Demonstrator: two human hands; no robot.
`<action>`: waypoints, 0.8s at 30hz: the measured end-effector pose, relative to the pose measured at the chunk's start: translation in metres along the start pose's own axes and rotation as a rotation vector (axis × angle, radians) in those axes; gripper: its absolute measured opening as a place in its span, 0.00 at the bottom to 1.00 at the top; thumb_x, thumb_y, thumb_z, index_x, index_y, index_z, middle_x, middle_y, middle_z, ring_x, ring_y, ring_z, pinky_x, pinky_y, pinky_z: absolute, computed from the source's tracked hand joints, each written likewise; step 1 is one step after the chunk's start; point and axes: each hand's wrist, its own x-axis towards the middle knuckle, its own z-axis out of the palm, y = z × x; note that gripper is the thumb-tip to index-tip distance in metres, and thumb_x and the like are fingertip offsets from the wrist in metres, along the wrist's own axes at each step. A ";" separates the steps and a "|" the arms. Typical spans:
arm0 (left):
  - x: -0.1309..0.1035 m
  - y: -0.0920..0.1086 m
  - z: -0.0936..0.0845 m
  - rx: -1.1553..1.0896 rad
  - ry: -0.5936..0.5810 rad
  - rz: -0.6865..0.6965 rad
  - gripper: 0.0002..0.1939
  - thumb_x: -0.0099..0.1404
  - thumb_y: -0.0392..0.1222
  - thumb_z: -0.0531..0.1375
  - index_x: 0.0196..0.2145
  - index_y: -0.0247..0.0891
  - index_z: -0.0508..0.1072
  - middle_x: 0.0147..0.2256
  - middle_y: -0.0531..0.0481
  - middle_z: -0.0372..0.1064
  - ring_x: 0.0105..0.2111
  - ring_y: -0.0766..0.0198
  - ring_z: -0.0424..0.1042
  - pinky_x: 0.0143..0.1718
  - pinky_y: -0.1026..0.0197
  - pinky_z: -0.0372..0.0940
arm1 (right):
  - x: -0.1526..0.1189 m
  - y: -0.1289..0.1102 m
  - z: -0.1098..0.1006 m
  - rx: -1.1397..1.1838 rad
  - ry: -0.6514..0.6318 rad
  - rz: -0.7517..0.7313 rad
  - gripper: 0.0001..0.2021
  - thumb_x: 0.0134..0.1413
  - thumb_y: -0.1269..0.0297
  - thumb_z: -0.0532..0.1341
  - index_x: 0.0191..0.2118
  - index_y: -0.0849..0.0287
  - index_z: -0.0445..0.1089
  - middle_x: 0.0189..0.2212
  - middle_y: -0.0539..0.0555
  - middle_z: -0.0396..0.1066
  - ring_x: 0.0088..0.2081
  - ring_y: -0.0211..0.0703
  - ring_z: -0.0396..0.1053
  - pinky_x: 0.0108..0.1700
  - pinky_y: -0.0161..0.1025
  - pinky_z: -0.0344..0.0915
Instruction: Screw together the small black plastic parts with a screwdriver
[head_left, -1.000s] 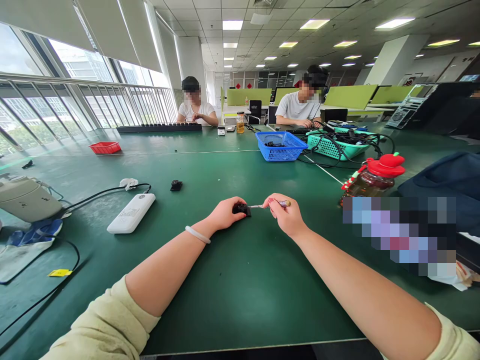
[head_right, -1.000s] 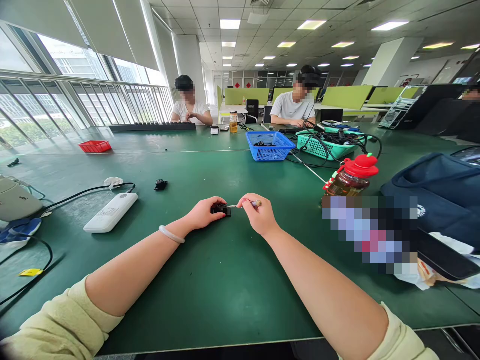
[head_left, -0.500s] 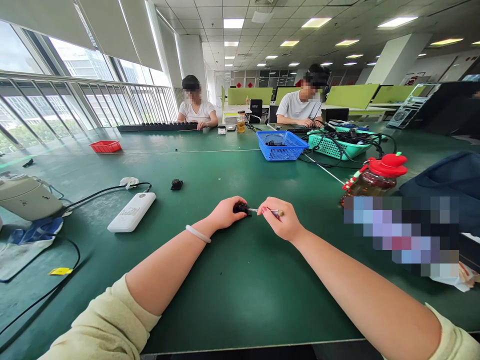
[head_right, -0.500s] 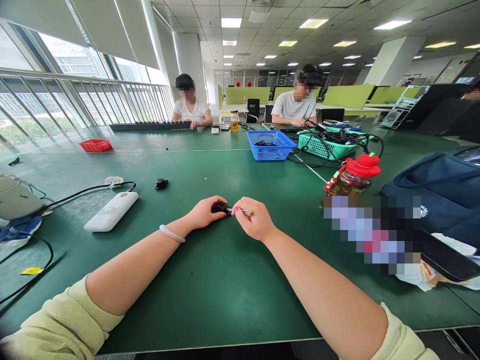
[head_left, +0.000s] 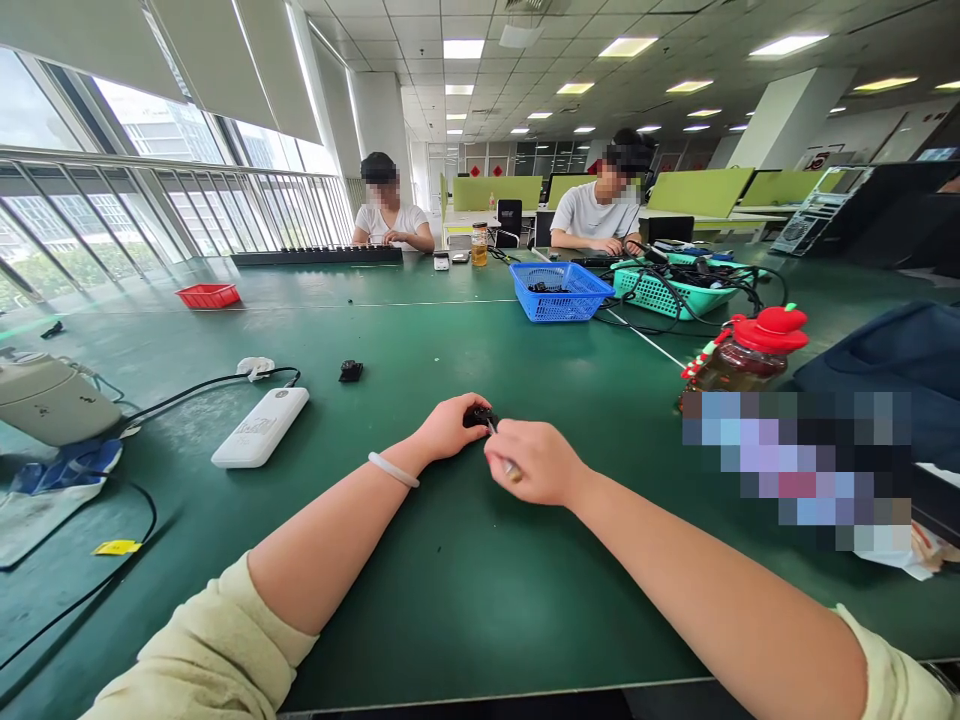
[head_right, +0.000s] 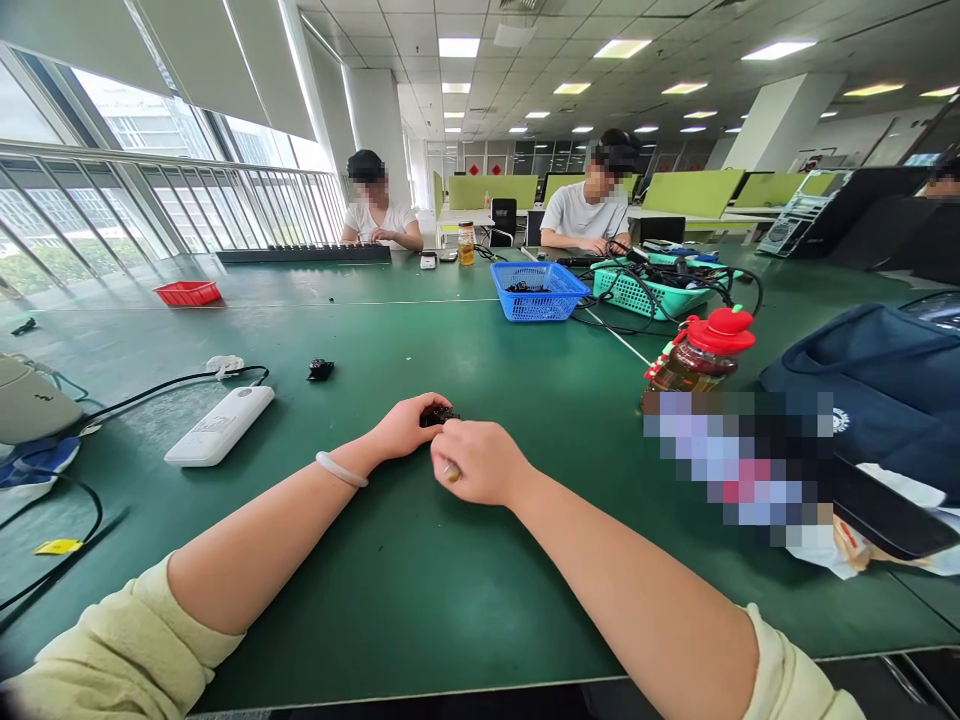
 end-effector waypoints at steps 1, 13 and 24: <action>0.000 0.000 0.000 -0.003 -0.004 0.001 0.16 0.57 0.37 0.63 0.45 0.40 0.73 0.44 0.49 0.76 0.43 0.58 0.73 0.50 0.55 0.67 | 0.000 0.004 -0.005 0.107 0.085 0.142 0.11 0.58 0.67 0.52 0.28 0.58 0.69 0.26 0.51 0.67 0.26 0.37 0.62 0.30 0.36 0.55; -0.001 0.000 -0.001 0.007 -0.016 -0.014 0.16 0.58 0.41 0.64 0.45 0.41 0.72 0.43 0.49 0.75 0.42 0.58 0.74 0.48 0.55 0.68 | 0.000 0.023 -0.016 0.678 0.219 0.633 0.14 0.57 0.58 0.52 0.25 0.57 0.67 0.13 0.45 0.56 0.19 0.37 0.54 0.25 0.37 0.51; 0.000 -0.001 0.000 -0.001 -0.016 0.007 0.15 0.58 0.41 0.64 0.44 0.41 0.72 0.43 0.49 0.76 0.42 0.58 0.74 0.49 0.54 0.68 | 0.002 0.014 -0.020 0.425 0.162 0.388 0.14 0.60 0.63 0.52 0.25 0.57 0.68 0.22 0.49 0.62 0.25 0.39 0.60 0.32 0.38 0.57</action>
